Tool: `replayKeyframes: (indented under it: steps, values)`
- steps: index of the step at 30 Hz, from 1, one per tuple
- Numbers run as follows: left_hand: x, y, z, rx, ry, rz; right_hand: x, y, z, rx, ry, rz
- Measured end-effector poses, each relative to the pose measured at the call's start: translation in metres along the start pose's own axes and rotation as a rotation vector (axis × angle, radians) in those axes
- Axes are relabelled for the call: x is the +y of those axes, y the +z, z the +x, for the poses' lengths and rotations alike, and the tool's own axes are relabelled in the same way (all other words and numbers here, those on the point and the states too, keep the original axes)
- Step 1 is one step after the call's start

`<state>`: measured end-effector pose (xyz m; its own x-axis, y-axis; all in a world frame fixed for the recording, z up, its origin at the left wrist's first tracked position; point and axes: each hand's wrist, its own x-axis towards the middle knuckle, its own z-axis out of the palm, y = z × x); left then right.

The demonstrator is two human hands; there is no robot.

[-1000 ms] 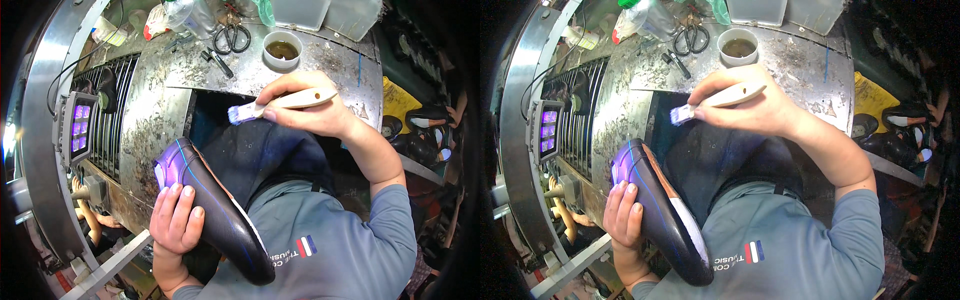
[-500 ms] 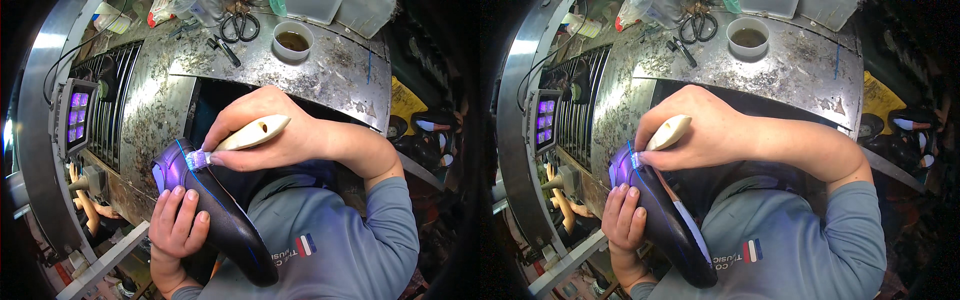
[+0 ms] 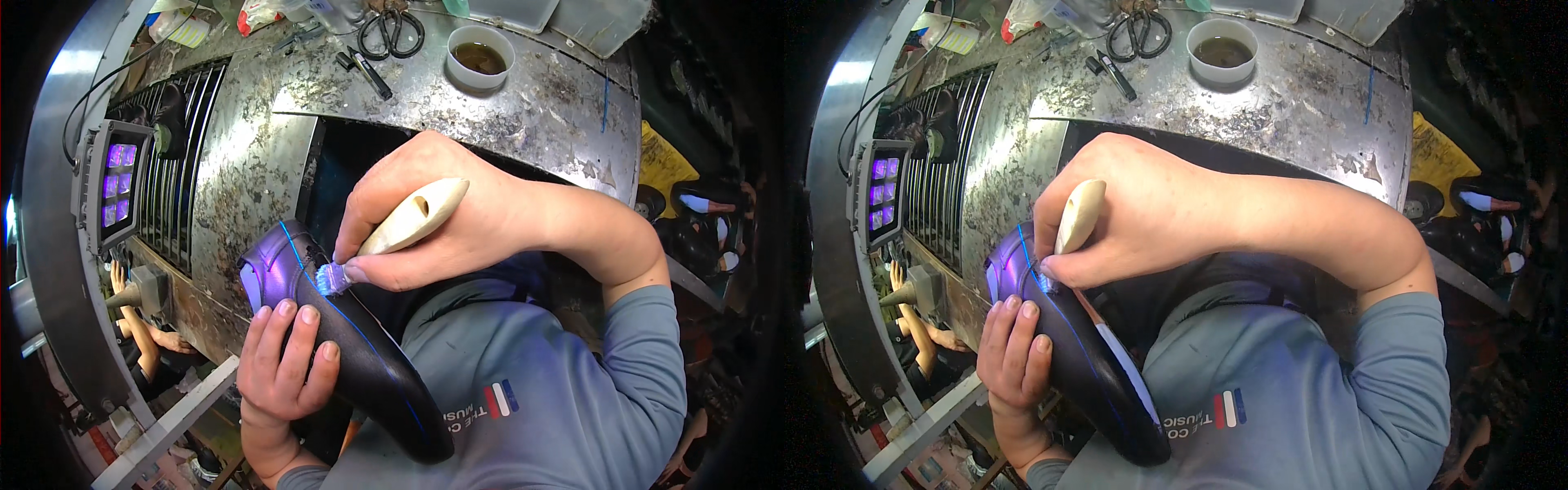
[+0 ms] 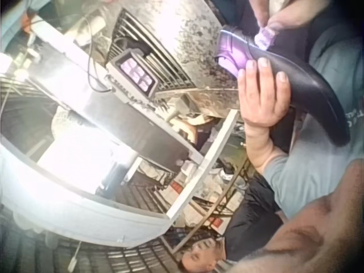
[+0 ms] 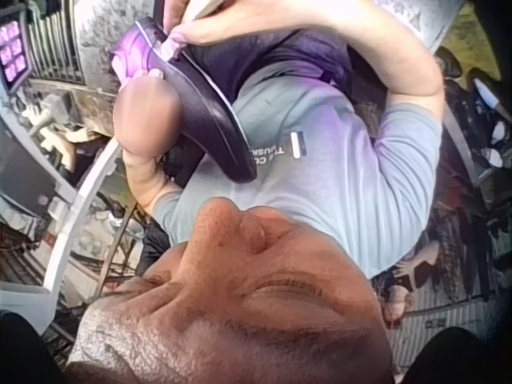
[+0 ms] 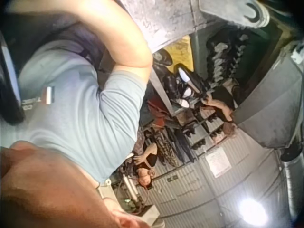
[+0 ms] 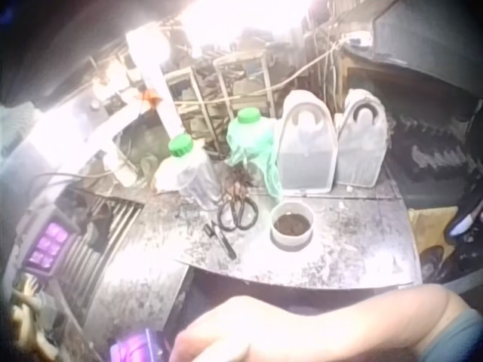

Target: The person paints the upper part of a black high-heeled shoe with a small brush, repeatedly dipping the brush into a small bowl of liquid on the table. The person rotates the shoe to cover different areas and continues the process throughout the clip.

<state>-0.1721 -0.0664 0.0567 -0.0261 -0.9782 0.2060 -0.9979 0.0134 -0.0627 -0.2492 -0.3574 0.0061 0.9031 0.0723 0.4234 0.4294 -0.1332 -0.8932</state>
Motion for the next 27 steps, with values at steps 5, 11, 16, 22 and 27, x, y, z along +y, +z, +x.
replayKeyframes:
  steps: [5,11,16,22,27]
  values:
    - [0.000,0.002,-0.002,0.005,-0.013,0.025,0.000,0.001,-0.006,-0.014,0.079,0.190]
    - [-0.003,0.005,-0.001,0.014,-0.011,0.028,-0.002,-0.004,-0.012,-0.059,0.069,0.244]
    - [-0.004,0.007,0.000,0.019,-0.025,0.046,-0.013,-0.008,-0.016,-0.086,0.071,0.208]
    - [-0.007,0.012,0.004,0.028,-0.045,0.054,-0.026,-0.014,-0.021,-0.097,0.021,0.109]
    - [-0.009,0.017,0.004,0.029,-0.080,0.060,-0.034,-0.016,-0.025,-0.091,-0.028,0.115]
